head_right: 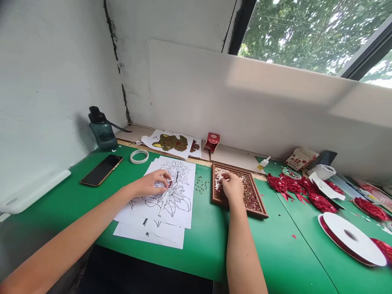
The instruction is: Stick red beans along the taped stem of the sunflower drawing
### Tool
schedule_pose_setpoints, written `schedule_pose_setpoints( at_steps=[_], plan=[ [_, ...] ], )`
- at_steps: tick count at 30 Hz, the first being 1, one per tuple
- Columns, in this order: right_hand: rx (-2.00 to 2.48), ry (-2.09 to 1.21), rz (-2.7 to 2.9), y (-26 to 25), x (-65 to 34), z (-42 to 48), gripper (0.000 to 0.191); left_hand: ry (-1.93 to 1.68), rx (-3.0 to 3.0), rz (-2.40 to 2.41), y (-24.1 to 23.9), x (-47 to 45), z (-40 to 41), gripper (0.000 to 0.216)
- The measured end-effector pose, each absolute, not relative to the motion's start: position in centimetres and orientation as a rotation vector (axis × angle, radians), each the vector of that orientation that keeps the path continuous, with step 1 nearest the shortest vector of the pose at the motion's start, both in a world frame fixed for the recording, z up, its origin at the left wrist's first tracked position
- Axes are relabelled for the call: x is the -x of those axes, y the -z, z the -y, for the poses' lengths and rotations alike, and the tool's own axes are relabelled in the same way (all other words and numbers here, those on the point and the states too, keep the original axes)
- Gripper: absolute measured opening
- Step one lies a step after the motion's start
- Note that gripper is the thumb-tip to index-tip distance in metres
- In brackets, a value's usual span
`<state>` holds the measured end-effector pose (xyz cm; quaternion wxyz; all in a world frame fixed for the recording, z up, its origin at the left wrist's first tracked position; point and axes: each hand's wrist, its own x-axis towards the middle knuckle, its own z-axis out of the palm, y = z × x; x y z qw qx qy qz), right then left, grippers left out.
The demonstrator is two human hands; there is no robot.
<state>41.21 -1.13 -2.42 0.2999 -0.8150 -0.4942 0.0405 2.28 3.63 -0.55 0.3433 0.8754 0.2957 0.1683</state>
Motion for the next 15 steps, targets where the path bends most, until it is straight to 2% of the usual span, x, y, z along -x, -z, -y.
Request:
schedule_pose_setpoints(
  at_steps=[10,15],
  plan=[
    [2.178,-0.062,1.482,2.8,-39.9,0.9,0.015,-0.449,-2.262,-0.71,1.0,-2.3,-3.8,0.006],
    [2.099,0.039,1.514,2.0,-37.6,0.8,0.021,-0.461,-2.271,-0.697,0.8,-2.2,-3.8,0.015]
  ],
)
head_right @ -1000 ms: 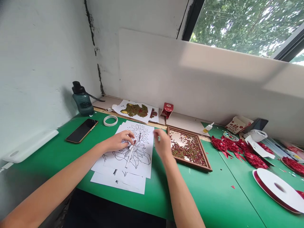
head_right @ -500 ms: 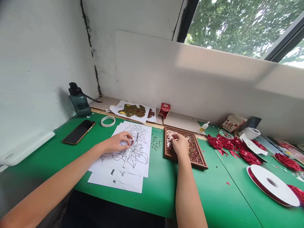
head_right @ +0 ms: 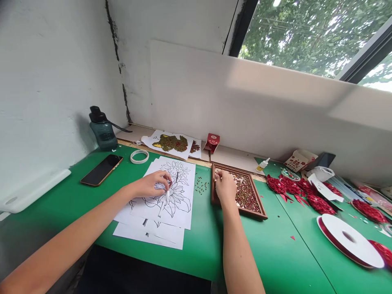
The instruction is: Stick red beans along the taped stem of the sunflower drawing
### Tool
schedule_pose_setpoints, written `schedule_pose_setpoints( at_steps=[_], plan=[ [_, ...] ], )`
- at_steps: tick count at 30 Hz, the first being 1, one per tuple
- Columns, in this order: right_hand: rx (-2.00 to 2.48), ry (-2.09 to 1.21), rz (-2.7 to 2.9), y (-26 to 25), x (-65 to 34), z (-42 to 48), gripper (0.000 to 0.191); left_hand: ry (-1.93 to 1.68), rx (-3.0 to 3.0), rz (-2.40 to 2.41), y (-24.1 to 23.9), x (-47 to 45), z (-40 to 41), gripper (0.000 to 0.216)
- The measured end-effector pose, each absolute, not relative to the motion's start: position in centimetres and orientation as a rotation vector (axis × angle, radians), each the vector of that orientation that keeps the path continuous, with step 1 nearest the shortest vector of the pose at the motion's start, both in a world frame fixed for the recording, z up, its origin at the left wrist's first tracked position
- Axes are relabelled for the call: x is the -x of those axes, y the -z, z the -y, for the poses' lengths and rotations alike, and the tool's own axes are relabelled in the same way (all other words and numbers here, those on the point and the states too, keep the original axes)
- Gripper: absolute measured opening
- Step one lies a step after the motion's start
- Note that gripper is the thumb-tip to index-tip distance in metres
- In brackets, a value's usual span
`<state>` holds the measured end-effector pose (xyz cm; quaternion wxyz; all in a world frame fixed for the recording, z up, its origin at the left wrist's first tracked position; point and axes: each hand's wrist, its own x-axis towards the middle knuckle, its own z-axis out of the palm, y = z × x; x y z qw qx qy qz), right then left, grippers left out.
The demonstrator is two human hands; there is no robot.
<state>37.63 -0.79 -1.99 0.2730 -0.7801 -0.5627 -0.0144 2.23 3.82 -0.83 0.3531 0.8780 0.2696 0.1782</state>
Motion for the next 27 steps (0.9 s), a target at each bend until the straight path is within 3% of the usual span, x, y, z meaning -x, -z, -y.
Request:
schedule_pose_setpoints(
  at_steps=[3,8,15,27],
  plan=[
    [1.845,0.058,1.622,1.9,-33.4,0.5,0.021,-0.461,-2.274,-0.703,0.9,-2.3,-3.8,0.019],
    [1.468,-0.251,1.947,3.1,-25.4,1.0,0.019,-0.529,-2.301,-0.693,1.3,-2.5,-4.0,0.012],
    [1.401,-0.437,1.932,3.8,-23.4,2.1,0.02,-0.541,-2.331,-0.696,1.7,-2.3,-4.2,0.013],
    [1.389,-0.437,1.953,3.6,-23.3,2.1,0.019,-0.587,-2.347,-0.799,1.9,-2.3,-4.4,0.018]
  ],
)
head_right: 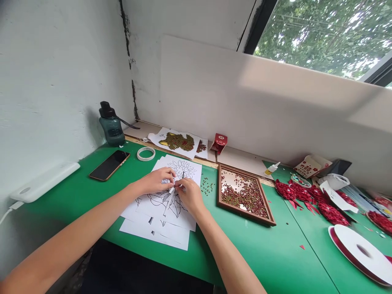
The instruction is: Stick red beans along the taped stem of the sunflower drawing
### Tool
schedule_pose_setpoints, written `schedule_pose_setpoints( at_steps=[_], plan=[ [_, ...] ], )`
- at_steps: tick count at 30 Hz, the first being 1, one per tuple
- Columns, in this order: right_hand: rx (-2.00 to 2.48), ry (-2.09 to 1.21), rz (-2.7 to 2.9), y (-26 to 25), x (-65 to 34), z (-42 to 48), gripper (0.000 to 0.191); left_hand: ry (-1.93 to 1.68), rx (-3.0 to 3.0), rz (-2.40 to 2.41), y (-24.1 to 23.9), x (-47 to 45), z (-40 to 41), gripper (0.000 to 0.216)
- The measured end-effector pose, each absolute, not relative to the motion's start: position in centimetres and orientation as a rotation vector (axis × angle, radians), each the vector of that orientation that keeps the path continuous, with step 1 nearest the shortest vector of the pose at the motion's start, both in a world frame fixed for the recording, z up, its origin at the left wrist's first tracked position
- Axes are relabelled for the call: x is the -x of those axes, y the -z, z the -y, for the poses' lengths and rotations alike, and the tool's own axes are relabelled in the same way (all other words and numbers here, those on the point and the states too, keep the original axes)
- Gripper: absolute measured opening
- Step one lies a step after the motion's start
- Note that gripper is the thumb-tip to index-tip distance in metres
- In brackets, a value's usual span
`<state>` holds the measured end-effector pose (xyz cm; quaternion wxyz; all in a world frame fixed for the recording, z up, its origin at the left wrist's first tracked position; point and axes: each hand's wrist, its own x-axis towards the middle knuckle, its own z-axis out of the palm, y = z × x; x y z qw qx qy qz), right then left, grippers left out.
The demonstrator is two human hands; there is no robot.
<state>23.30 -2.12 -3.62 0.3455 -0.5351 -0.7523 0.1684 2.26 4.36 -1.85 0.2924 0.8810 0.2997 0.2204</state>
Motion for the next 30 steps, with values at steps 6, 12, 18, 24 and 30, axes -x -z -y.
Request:
schedule_pose_setpoints(
  at_steps=[6,12,18,24,30],
  plan=[
    [1.359,-0.451,1.972,3.45,-23.7,2.05,0.018,-0.602,-2.326,-0.825,1.97,-2.76,-4.24,0.012],
    [1.343,-0.491,1.968,3.98,-24.27,1.65,0.016,-0.555,-2.302,-0.802,2.0,-2.78,-4.25,0.019],
    [1.328,-0.509,1.977,3.76,-23.98,1.75,0.017,-0.509,-2.285,-0.812,2.11,-2.66,-4.41,0.031],
    [1.307,-0.51,1.99,3.65,-23.85,1.76,0.018,-0.459,-2.294,-0.809,1.67,-2.46,-4.21,0.031],
    [1.349,-0.493,1.958,3.92,-23.91,1.74,0.015,-0.438,-2.297,-0.806,1.49,-2.31,-4.21,0.027]
  ],
)
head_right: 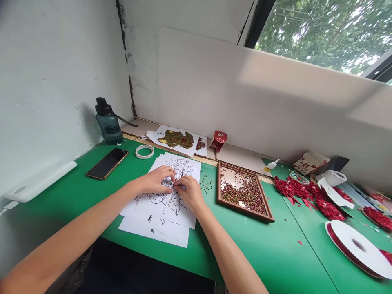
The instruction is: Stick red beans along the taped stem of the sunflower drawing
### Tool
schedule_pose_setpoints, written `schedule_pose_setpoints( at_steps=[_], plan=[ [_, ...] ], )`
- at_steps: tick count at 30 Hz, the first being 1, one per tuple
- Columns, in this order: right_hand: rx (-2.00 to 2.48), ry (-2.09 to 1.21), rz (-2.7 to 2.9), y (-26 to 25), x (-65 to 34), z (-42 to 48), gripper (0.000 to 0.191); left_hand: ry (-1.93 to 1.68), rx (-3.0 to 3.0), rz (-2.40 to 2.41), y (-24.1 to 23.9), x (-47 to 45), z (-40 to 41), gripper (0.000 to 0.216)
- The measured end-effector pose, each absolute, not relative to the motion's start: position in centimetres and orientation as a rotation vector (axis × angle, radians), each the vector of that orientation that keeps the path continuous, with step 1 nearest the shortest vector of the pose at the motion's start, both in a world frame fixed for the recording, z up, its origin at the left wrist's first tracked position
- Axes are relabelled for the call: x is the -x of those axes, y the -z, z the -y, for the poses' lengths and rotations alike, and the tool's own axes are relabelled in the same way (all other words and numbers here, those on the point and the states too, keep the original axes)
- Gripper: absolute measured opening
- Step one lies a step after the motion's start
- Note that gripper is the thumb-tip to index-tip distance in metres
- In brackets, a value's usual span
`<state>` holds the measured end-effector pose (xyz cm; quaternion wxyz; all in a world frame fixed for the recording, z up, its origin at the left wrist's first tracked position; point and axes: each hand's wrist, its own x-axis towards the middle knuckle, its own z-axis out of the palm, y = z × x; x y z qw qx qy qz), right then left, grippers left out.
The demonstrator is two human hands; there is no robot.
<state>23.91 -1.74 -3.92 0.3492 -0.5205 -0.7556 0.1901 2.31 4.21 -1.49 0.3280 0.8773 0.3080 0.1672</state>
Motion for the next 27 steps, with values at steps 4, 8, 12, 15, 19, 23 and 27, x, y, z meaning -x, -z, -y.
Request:
schedule_pose_setpoints(
  at_steps=[4,8,12,15,19,23,27],
  plan=[
    [1.345,-0.452,1.984,3.9,-23.9,1.8,0.015,-0.438,-2.302,-0.787,1.6,-2.2,-4.3,0.024],
    [1.33,-0.426,2.012,3.7,-23.9,1.8,0.018,-0.446,-2.315,-0.771,1.4,-2.2,-4.3,0.019],
    [1.324,-0.435,2.022,3.5,-23.8,2.0,0.015,-0.439,-2.321,-0.775,1.3,-2.1,-4.1,0.019],
    [1.341,-0.415,2.021,3.5,-23.8,2.0,0.015,-0.435,-2.324,-0.786,1.4,-2.1,-4.2,0.02],
    [1.385,-0.331,2.072,3.6,-23.5,2.0,0.014,-0.436,-2.327,-0.785,1.6,-2.2,-4.3,0.019],
    [1.431,-0.254,2.101,3.9,-23.1,2.0,0.013,-0.439,-2.333,-0.77,1.6,-2.3,-4.2,0.017],
    [1.472,-0.312,2.045,3.9,-22.8,1.8,0.012,-0.444,-2.337,-0.757,1.5,-2.3,-4.2,0.014]
  ],
)
